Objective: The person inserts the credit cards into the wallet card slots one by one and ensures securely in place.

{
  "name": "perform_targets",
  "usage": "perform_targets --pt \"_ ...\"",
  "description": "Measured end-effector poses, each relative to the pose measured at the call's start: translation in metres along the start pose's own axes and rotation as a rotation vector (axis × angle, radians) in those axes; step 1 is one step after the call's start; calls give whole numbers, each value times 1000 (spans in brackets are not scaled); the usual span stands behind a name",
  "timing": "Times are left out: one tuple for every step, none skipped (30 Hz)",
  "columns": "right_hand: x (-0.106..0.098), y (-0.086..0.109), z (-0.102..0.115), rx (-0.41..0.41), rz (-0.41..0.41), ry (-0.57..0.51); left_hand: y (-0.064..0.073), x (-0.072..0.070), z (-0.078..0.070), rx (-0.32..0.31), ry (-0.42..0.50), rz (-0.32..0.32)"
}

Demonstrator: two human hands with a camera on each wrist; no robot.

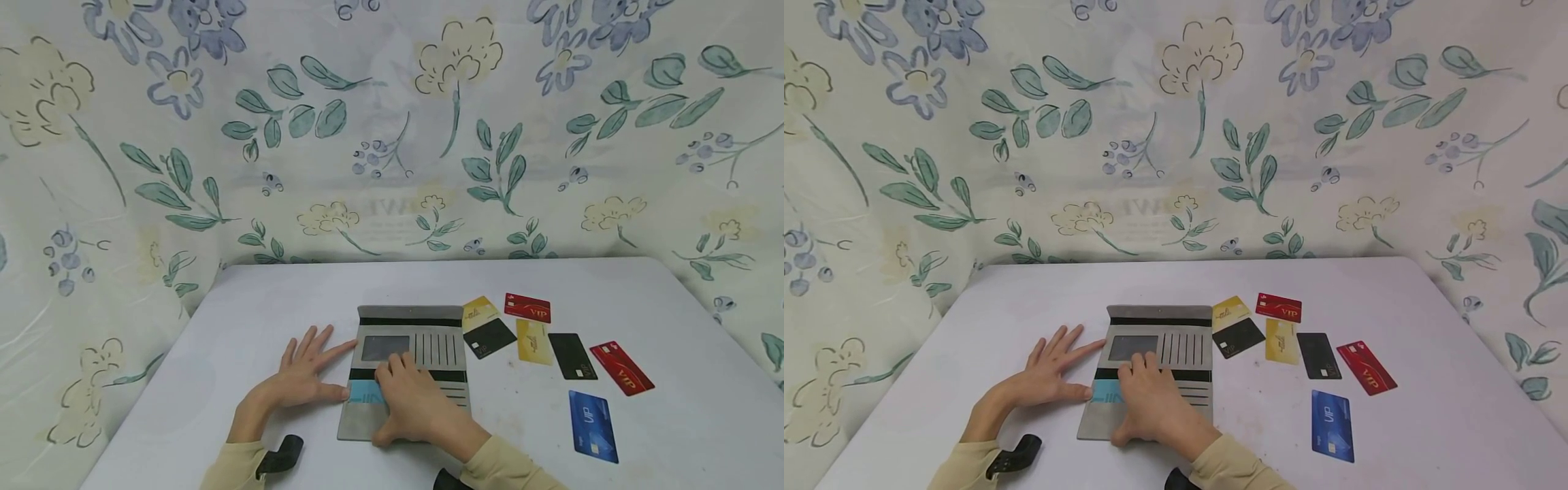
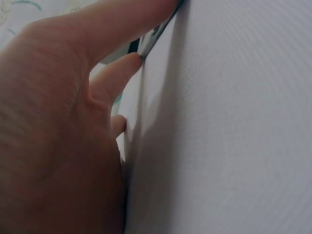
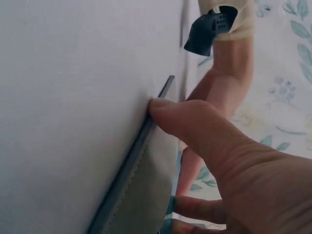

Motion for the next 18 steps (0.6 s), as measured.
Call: perform_targets --pt "0 0 0 -3 -4 9 0 0 0 3 1 -1" --pt "0 0 0 -5 -7 17 0 0 0 5 0 -2" --pt "0 1 1 -5 -9 26 -1 0 0 5 -2 -3" --pt "0 1 1 -9 -12 31 0 0 1 3 -5 -5" --pt "0 1 1 -13 -12 35 0 0 0 3 -6 -6" --pt "0 1 2 -17 -13 37 0 0 0 2 -7 -6" --pt "-1 1 2 -19 -12 37 0 0 0 4 -6 -6" --pt "-1 2 2 -22 -11 36 0 0 0 4 -5 -4" --pt "-1 2 2 -28 -10 34 1 -1 -1 5 -1 -3" --pt "0 2 2 -33 -8 31 1 -1 -1 5 2 -2" --pt "0 2 2 -39 -4 26 1 -1 -1 7 4 0" --pt "0 2 2 -47 -2 22 1 -1 -2 7 5 2" --pt "0 1 1 -53 0 20 2 -1 -2 10 7 4" --pt "1 1 1 -60 3 17 2 -1 -2 11 7 6" --pt "1 0 0 -67 4 14 2 -1 -2 10 6 8" --pt "2 0 0 -70 7 10 1 -1 -2 10 5 8" --pt "3 -1 -1 -74 9 4 1 -1 -2 11 4 8" --pt "4 -2 -2 -78 9 -1 1 -1 -2 12 2 8"
Point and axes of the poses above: each hand's wrist, its own y-axis away from the middle knuckle, its own x-axis out of the palm, z = x × y, the point moved 1 cm from there along -y, towards the middle knuckle, and after that the axes turned 8 degrees about z, right-handed, at the moved point
